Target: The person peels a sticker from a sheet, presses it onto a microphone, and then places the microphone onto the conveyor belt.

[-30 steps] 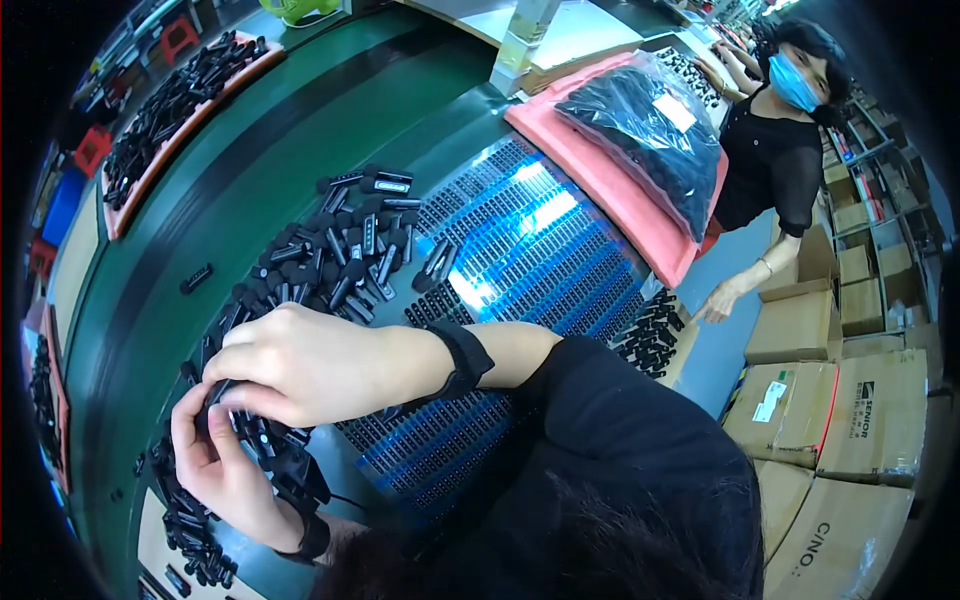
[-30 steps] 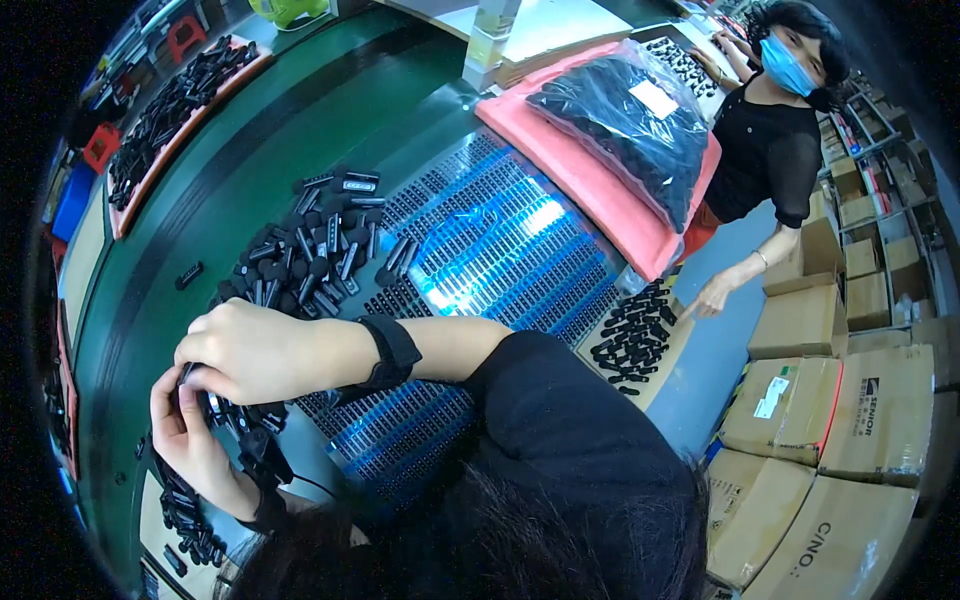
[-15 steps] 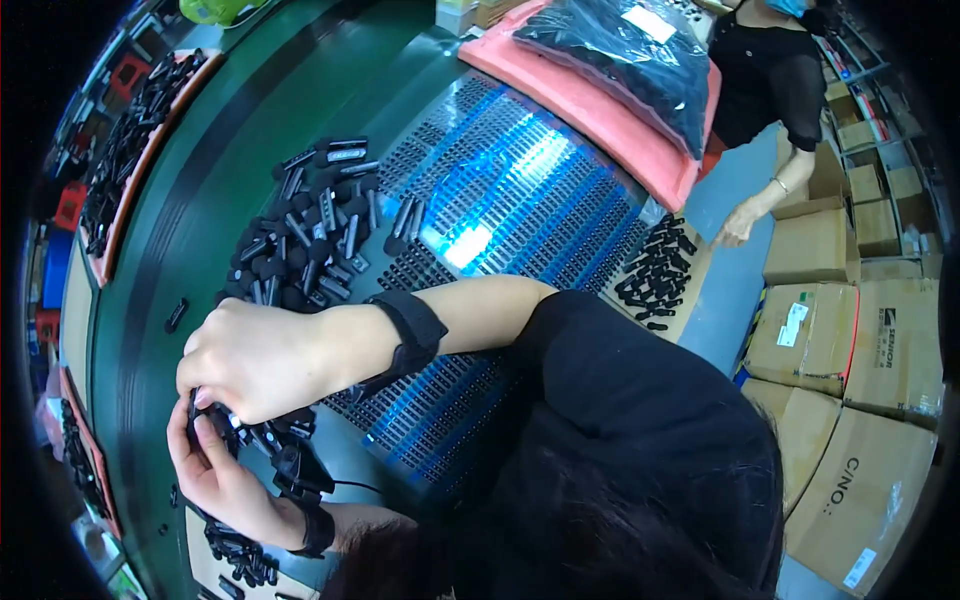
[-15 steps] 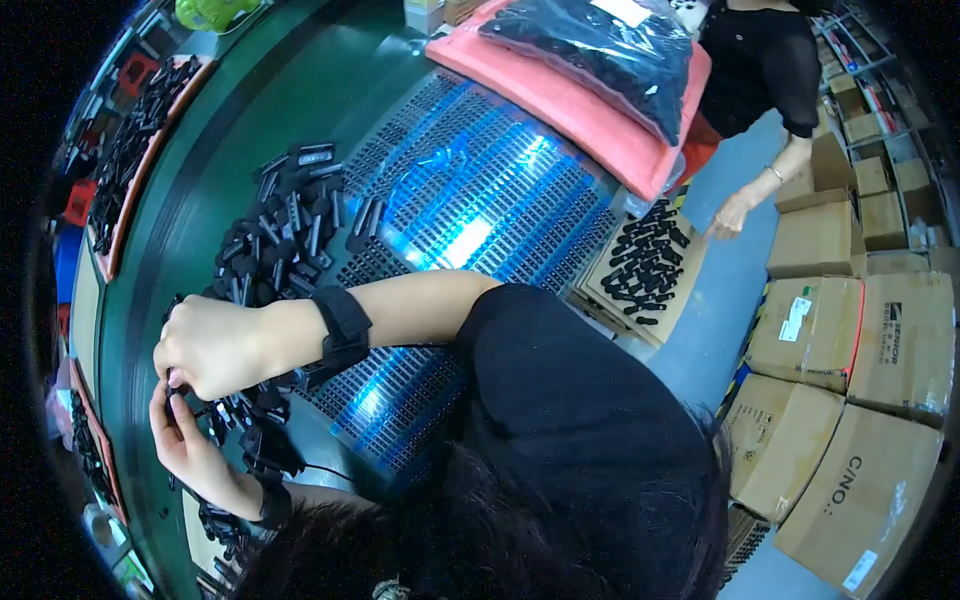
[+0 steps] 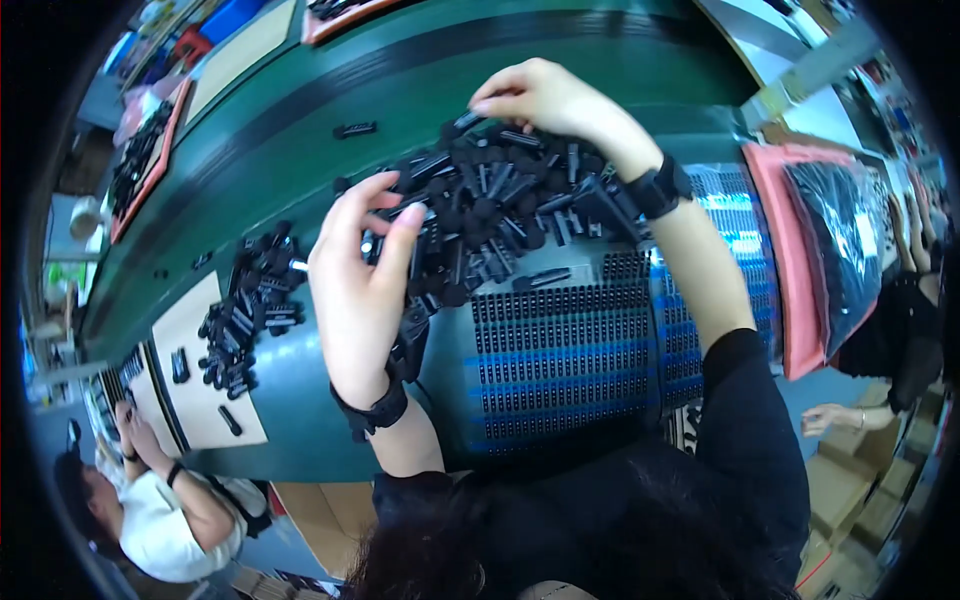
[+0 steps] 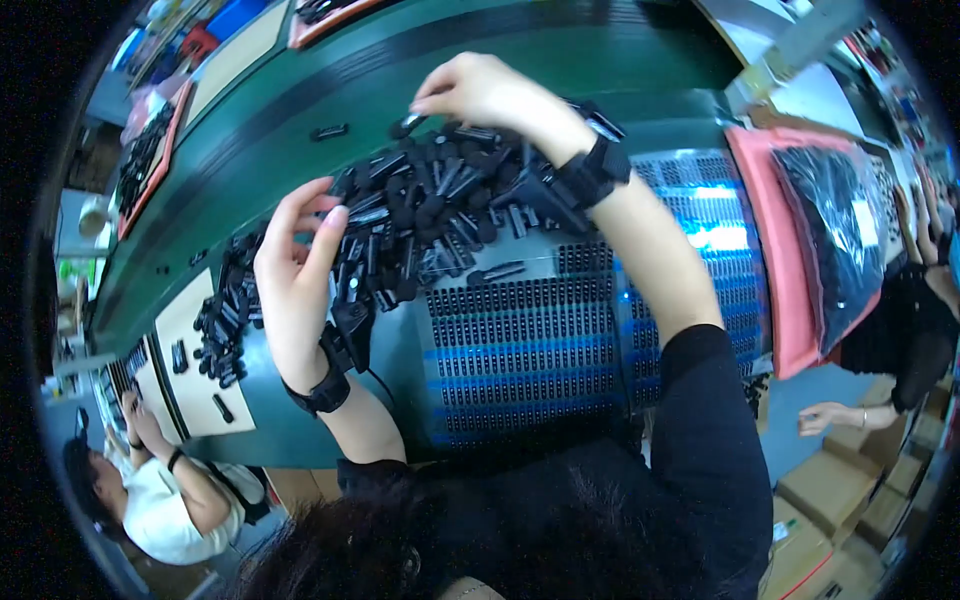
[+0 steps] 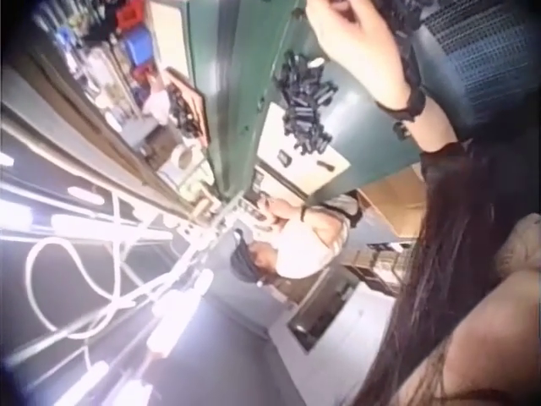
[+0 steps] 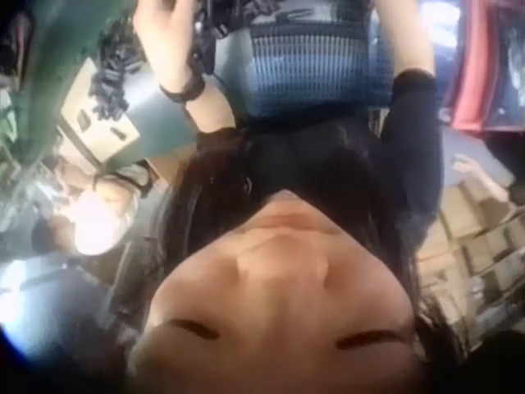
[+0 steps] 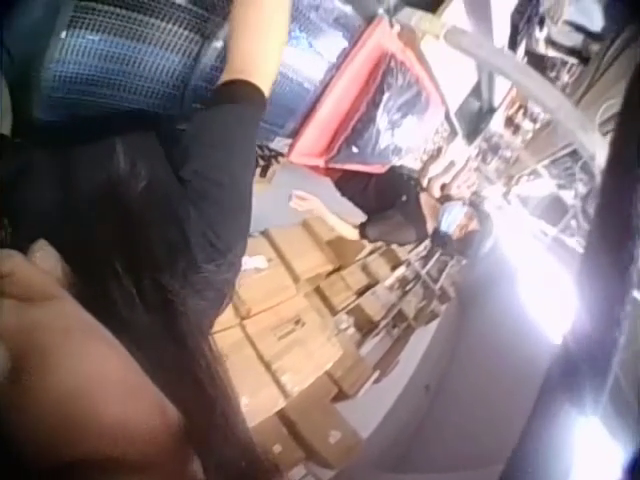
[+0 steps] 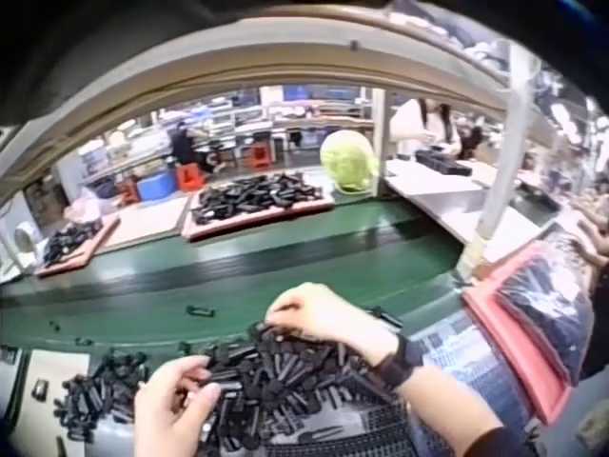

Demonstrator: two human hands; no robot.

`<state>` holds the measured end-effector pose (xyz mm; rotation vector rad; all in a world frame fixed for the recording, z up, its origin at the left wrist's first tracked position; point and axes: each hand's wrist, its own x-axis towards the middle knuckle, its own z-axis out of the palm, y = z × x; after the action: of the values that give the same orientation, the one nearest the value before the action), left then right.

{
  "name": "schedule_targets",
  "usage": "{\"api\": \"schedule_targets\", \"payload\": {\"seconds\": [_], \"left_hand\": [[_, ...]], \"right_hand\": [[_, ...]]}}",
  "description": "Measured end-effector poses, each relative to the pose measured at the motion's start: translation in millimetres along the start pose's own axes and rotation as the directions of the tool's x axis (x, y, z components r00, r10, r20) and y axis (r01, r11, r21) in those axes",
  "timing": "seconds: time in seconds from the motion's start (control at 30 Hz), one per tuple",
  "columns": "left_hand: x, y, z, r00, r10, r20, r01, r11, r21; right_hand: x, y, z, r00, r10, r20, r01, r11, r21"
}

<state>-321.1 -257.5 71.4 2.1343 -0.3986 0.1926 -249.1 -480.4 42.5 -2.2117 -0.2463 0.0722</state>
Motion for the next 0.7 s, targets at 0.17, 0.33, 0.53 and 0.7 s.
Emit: {"api": "schedule_targets", "payload": {"seconds": [0.17,0.33,0.53,0.7], "left_hand": [[3.2,5.0,0.7,1.0,0.019,0.002,-0.018,0.998,-0.063],[1.4,0.2,-8.3,0.999,-0.002,-0.044,-0.003,0.994,-0.113],[1.9,4.0,-9.3,0.999,0.011,-0.048,-0.017,0.992,-0.127],[-1.3,5.3,-9.9,0.996,0.077,-0.054,-0.082,0.991,-0.109]], "right_hand": [[32.4,50.8,3.6,1.0,0.022,0.014,-0.023,0.994,0.106],[14.8,23.6,9.0,0.992,-0.114,0.057,0.124,0.966,-0.226],[-33.2,7.3,17.2,0.913,-0.23,0.337,0.377,0.79,-0.483],[-52.4,-0.8,23.4,0.895,-0.4,0.198,0.439,0.712,-0.547]]}}
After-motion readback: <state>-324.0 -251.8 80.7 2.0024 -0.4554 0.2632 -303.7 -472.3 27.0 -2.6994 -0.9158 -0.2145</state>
